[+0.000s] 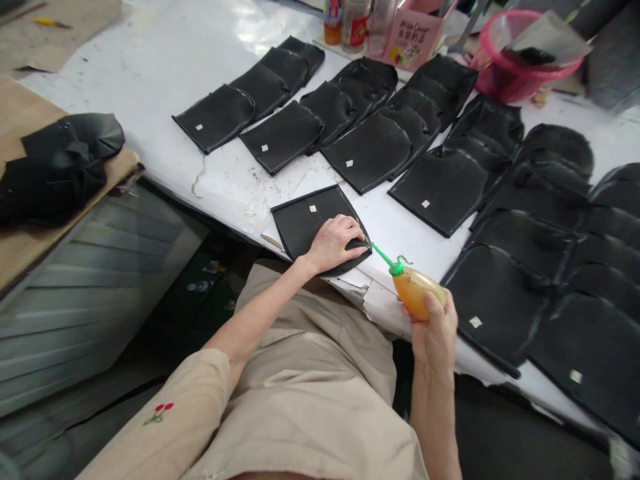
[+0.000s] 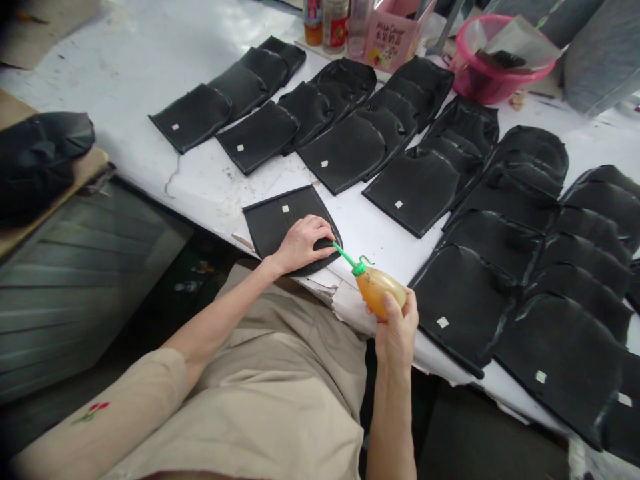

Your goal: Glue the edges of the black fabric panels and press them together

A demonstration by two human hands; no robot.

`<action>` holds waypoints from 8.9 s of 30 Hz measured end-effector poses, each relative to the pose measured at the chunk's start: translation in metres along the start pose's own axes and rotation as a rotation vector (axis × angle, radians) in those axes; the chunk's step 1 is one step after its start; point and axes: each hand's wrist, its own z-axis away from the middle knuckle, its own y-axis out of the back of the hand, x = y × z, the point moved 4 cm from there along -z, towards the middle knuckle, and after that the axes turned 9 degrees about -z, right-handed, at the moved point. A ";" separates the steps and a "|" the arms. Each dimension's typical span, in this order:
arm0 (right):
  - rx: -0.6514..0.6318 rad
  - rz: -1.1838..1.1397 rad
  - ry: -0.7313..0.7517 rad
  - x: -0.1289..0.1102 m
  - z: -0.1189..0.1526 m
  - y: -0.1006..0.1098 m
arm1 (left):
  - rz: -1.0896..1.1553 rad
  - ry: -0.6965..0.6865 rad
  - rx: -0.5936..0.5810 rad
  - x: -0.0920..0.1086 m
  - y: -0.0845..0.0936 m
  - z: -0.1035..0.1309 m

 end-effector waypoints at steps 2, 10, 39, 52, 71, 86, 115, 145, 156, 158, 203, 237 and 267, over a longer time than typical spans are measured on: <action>0.018 -0.026 0.018 0.003 -0.005 -0.006 | 0.044 0.018 0.015 -0.002 -0.001 0.001; 0.033 -0.044 0.087 0.007 -0.019 -0.013 | 0.086 0.024 0.031 -0.002 -0.001 0.003; -0.007 -0.030 0.156 0.016 -0.023 -0.016 | 0.131 0.023 0.056 -0.005 -0.004 0.005; -0.014 -0.097 0.180 0.018 -0.025 -0.015 | 0.133 0.021 0.069 -0.004 -0.004 0.005; -0.002 -0.089 0.166 0.018 -0.024 -0.015 | 0.135 0.026 0.061 -0.005 -0.004 0.005; -0.011 -0.080 0.175 0.018 -0.024 -0.015 | 0.126 0.029 0.058 -0.004 -0.003 0.005; -0.021 -0.065 0.168 0.017 -0.023 -0.016 | 0.127 0.034 0.042 -0.004 -0.003 0.005; -0.011 -0.046 0.168 0.016 -0.022 -0.018 | 0.102 0.036 0.047 -0.006 -0.005 0.004; -0.021 -0.050 0.169 0.018 -0.023 -0.017 | 0.100 0.028 0.050 -0.005 -0.004 0.005; -0.017 -0.045 0.168 0.018 -0.023 -0.017 | 0.099 0.025 0.051 -0.005 -0.004 0.005; -0.024 -0.013 0.183 0.020 -0.023 -0.016 | 0.094 0.021 0.065 -0.005 -0.004 0.004; -0.013 0.006 0.175 0.018 -0.022 -0.019 | 0.097 0.040 0.035 -0.005 -0.004 0.004; -0.015 -0.010 0.174 0.018 -0.022 -0.019 | 0.096 0.047 0.028 -0.006 -0.005 0.004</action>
